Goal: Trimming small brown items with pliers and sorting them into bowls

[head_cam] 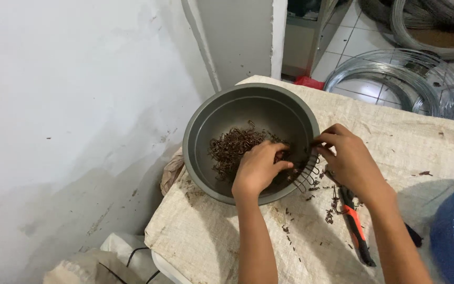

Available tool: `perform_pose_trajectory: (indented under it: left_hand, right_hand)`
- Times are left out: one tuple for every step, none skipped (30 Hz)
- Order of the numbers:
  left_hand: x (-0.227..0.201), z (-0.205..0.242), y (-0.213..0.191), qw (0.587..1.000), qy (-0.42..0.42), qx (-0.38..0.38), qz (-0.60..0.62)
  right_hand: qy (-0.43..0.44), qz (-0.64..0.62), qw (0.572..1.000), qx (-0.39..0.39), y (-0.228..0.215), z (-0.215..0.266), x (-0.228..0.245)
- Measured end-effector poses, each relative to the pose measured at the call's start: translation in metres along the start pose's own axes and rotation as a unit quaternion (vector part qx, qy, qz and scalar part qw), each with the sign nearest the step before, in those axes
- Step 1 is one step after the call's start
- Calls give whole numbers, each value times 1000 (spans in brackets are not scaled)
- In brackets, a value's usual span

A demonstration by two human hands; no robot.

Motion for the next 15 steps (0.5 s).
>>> perform_pose_trajectory:
  left_hand:
    - [3,0,2,1000,-1,2,1]
    - [6,-1,2,1000,-7,-5,8]
    - [9,-2,3,1000,-12,-11,15]
    - [9,-2,3,1000,-11,-10,15]
    - [9,-2,4,1000,-9,-9,13]
    - [10,-2,4,1000,-8,-9,12]
    - [10,-3,4,1000,-9,-9,12]
    - [9,-4,3,1000,-6,-10,11]
    - [8,-4,2,1000,-3,-11,10]
    - [7,-3,2,1000,-2,-11,10]
    - [7,-1,2,1000,-7,-5,14]
    - [6,0,2,1000,-11,1,17]
    - [5,0,1,1000,-10,0,17]
    - [5,0,2,1000,-12,-2,18]
    - [5,0,2,1000,-14,-4,19]
  right_hand:
    - [1,0,1000,2,-2,2,2]
    - [-1,-6,1000,1,-5,5,5]
    - [-4,-12,1000,0,-8,7,7]
    - [-3,-11,1000,-1,-6,7,3]
    - [-4,-7,1000,1,-3,8,-1]
    - [-6,-4,1000,4,0,7,-5]
    - [-7,-4,1000,5,3,7,-7]
    - [-11,1,1000,1,6,6,-8]
    - [-16,6,1000,-4,8,6,-10]
    - [-16,6,1000,-5,7,8,-8]
    - [-2,-2,1000,-3,6,10,-7]
    - [10,-10,1000,-3,5,12,-7]
    - [10,-10,1000,-4,6,12,-7]
    - [16,-19,1000,-11,8,13,-9]
    - [21,-29,999,-17,9,14,-11]
Point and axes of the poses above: each hand's wrist, its own z-axis away from the middle knuckle, its own y-axis out of the palm, x = y × z, the point moved 7 cm from there along -z, towards the middle knuckle, and after that the axes turned 3 degrees about z, right-handed, at the moved point
